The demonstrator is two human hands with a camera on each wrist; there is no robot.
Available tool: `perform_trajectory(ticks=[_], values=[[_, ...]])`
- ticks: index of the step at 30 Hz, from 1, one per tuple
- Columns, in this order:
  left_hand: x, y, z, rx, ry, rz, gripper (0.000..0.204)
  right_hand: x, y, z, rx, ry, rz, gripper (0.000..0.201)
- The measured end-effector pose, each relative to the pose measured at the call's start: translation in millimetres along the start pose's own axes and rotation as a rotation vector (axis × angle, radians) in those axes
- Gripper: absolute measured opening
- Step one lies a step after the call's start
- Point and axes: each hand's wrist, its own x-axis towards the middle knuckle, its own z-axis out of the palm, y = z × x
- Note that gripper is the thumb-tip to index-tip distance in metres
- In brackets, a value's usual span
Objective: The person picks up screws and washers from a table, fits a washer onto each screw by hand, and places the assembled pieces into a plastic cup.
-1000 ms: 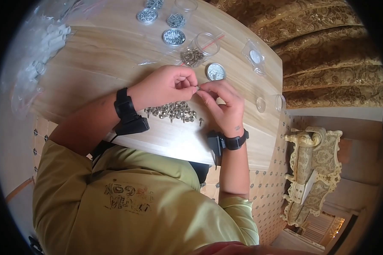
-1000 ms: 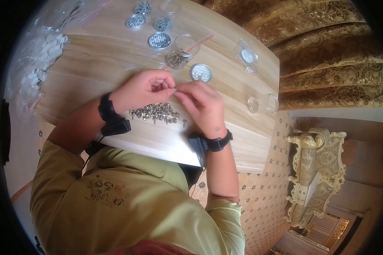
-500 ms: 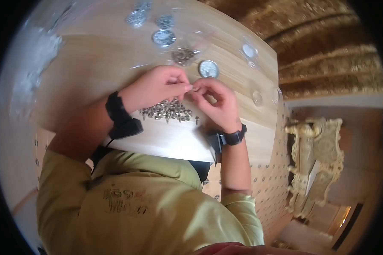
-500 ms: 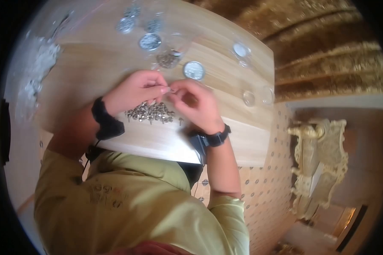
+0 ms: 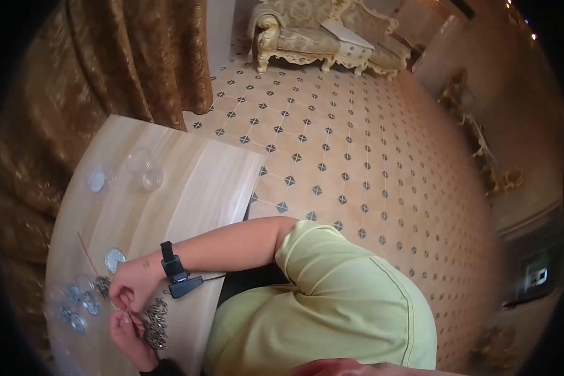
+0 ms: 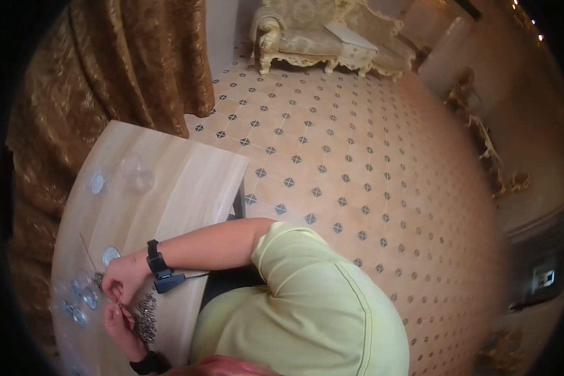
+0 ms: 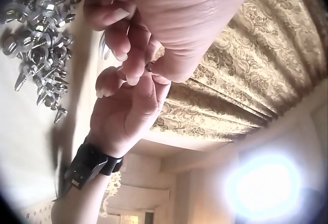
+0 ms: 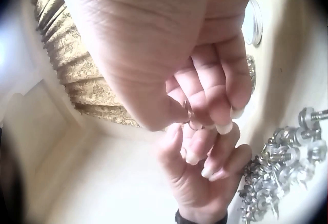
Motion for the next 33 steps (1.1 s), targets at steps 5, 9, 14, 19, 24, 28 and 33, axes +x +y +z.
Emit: perform_trajectory(ticks=[5,9,14,19,24,28,33], values=[[-1.9,3.5,8.5,-0.043,0.031,-0.070,0.009,-3.0,2.1,1.6,-0.005,-0.027,0.063,0.020],[4.9,-12.7,-6.4,0.043,-0.003,-0.031,0.013,0.3,14.4,9.0,-0.238,-0.063,-0.121,0.019],[3.6,-16.6,-12.2,0.055,-0.132,-0.028,0.031,-2.3,-4.0,7.5,-0.353,-0.047,-0.160,0.020],[-7.5,11.0,27.1,0.186,-0.056,0.044,0.039,-4.0,-19.4,-0.1,-0.225,-0.010,-0.060,0.026],[-8.1,25.0,27.8,0.464,-0.043,0.181,0.023,1.1,-22.7,-5.7,-0.161,-0.055,0.118,0.020],[-11.7,29.7,22.1,0.467,-0.042,0.119,0.017,2.8,-18.3,-0.3,0.142,-0.066,0.248,0.015],[-12.9,40.1,27.1,0.480,-0.021,0.171,0.015,4.0,-29.2,-2.0,0.337,-0.103,0.390,0.015]])
